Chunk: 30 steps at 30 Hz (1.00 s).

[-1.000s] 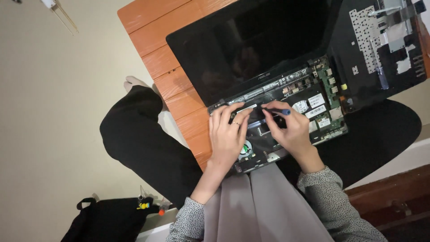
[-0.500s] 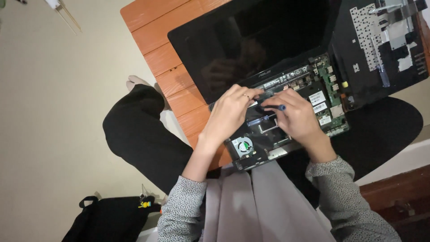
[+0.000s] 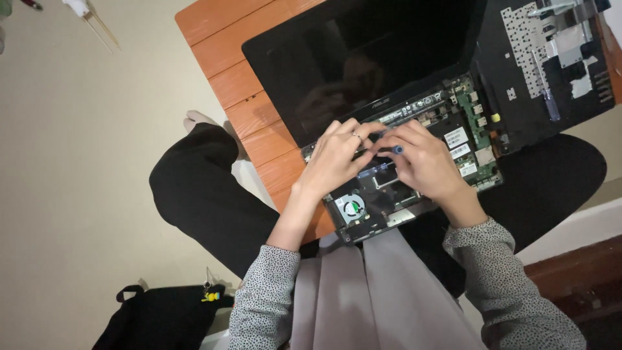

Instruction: Disassembling a laptop to access internal components, involving removing screws with a screwdriver and disconnecting ribbon cables.

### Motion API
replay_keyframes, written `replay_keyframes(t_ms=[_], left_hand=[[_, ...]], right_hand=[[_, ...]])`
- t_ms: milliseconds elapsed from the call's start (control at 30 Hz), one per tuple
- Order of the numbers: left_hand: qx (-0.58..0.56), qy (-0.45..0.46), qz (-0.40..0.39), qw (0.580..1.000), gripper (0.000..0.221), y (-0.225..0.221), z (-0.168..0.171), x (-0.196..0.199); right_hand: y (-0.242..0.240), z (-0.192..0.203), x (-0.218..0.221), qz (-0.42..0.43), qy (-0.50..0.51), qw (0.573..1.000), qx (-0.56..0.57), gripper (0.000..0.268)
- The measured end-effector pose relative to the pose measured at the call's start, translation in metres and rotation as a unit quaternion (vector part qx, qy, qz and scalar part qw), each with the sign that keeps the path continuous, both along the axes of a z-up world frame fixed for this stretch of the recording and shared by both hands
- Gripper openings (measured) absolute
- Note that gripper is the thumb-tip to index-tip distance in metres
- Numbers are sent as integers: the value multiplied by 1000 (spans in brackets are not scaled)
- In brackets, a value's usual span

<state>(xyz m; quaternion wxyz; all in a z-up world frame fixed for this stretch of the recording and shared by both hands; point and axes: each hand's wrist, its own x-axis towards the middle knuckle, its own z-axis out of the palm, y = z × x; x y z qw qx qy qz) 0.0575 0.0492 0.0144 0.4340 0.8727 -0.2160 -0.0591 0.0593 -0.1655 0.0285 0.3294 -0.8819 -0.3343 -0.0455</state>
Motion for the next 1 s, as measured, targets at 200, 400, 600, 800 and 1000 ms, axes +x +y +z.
replay_keyframes(t_ms=[200, 400, 600, 800, 1000], left_hand=[[-21, -38, 7, 999, 43, -2, 1, -3], [-35, -39, 39, 998, 30, -9, -7, -7], [-63, -77, 70, 993, 22, -16, 1, -12], [-52, -87, 151, 983, 26, -34, -7, -28], [-46, -116, 258, 958, 29, -56, -14, -43]], right_hand=[[4, 3, -9, -34, 63, 995, 70, 14], [1, -10, -16, -79, 24, 995, 55, 8], [-3, -14, -9, -40, -15, 997, 72, 2], [-4, -9, 1, 17, -28, 995, 90, 2], [0, 11, 15, 79, -29, 993, 77, 9]])
